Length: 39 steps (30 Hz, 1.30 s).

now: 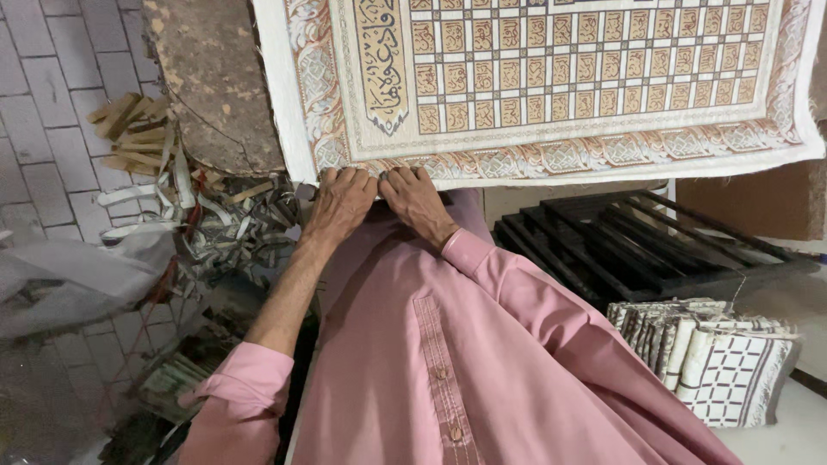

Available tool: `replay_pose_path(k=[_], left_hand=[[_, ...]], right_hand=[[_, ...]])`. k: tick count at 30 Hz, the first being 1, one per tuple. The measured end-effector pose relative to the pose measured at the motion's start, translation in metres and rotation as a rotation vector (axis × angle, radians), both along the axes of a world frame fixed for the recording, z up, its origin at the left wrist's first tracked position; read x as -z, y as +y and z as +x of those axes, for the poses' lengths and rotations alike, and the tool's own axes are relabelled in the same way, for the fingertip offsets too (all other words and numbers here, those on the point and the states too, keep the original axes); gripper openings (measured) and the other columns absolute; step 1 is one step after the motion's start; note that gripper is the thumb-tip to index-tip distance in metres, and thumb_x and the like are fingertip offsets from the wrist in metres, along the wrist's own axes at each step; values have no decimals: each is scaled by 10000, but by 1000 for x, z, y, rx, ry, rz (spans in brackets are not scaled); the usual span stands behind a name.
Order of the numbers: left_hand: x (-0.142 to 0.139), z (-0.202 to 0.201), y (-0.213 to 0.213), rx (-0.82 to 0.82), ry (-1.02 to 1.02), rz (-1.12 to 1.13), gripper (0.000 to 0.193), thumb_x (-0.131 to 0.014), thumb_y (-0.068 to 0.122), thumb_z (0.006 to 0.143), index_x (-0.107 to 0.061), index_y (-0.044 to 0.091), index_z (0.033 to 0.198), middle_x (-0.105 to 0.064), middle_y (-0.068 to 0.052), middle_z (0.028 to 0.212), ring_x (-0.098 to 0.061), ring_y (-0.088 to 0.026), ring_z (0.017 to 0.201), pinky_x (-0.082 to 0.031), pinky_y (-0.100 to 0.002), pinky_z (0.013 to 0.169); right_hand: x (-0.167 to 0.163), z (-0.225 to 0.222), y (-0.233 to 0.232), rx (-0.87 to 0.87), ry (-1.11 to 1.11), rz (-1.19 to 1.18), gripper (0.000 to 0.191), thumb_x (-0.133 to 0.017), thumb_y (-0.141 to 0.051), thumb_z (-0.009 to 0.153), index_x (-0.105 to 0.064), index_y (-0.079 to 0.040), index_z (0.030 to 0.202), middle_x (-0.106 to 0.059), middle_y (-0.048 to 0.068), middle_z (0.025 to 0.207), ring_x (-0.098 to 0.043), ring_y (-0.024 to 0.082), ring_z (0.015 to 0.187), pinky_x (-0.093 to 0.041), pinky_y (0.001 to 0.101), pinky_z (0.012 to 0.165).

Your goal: The person folds a patterned prayer rug on a workbench. They smooth the surface, fold the rug in half, then fold the edges inward to create a compact stack. The folded rug is placed on a pile of similar items.

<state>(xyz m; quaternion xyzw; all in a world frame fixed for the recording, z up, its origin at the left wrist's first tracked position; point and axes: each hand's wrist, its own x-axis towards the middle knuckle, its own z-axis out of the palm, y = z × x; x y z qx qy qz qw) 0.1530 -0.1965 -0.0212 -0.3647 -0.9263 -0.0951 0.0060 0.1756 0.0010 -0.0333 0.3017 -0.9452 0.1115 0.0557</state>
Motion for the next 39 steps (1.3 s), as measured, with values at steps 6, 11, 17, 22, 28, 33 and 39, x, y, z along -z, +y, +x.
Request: replay_pose_path(k=[6, 11, 17, 22, 28, 33, 39], left_hand=[[4, 2, 0, -2, -3, -22, 70, -642, 101, 942, -639, 116, 873, -562, -8, 840, -551, -157, 844, -426, -356, 795], [-4, 1, -1, -9, 0, 42, 58, -642, 97, 923, -636, 110, 867, -574, -25, 856, -570, -183, 866, -434, -367, 799], [-9, 1, -1, -1, 26, 37, 32, -632, 96, 902, -634, 114, 875, -575, -29, 865, -578, -189, 883, -444, -367, 804], [-12, 5, 0, -20, 50, 46, 26, -634, 103, 904, -617, 121, 896, -563, -30, 891, -575, -193, 909, -446, -364, 812], [-20, 45, 1, -231, 146, 29, 98, -696, 118, 942, -643, 130, 1024, -577, -25, 955, -570, -189, 956, -443, -353, 837], [2, 98, 2, -549, 92, 474, 270, -820, 252, 872, -620, 117, 993, -593, -24, 995, -578, -223, 954, -458, -404, 877], [67, 108, 22, -1092, -1196, 1642, 486, -875, 180, 934, -585, 50, 1302, -633, -69, 1184, -604, -212, 1042, -485, -421, 948]], right_hand=[[1, 1, -1, 3, 3, 10, 98, -582, -171, 925, -579, -82, 965, -536, 60, 909, -542, 233, 892, -421, 386, 774], [3, 0, -1, -3, -2, 27, 95, -586, -178, 922, -576, -89, 953, -540, 59, 904, -544, 232, 892, -421, 391, 775], [4, 1, 0, -8, 13, 9, 113, -586, -184, 906, -582, -88, 967, -551, 62, 918, -553, 239, 904, -424, 399, 785], [3, 3, 0, 6, 31, -24, 120, -586, -179, 917, -588, -83, 990, -554, 70, 934, -554, 242, 920, -425, 399, 793], [-5, 20, 15, -87, 45, -51, 291, -583, -156, 934, -657, -31, 1186, -595, 92, 1070, -573, 252, 1003, -460, 392, 886], [-16, 36, 25, -124, 54, -75, 453, -598, -153, 917, -643, -10, 1344, -617, 111, 1274, -590, 265, 1180, -472, 440, 1061], [-24, 35, 26, -170, 10, -187, 589, -629, -338, 885, -607, 29, 1346, -587, 171, 1305, -561, 328, 1203, -442, 490, 1043]])
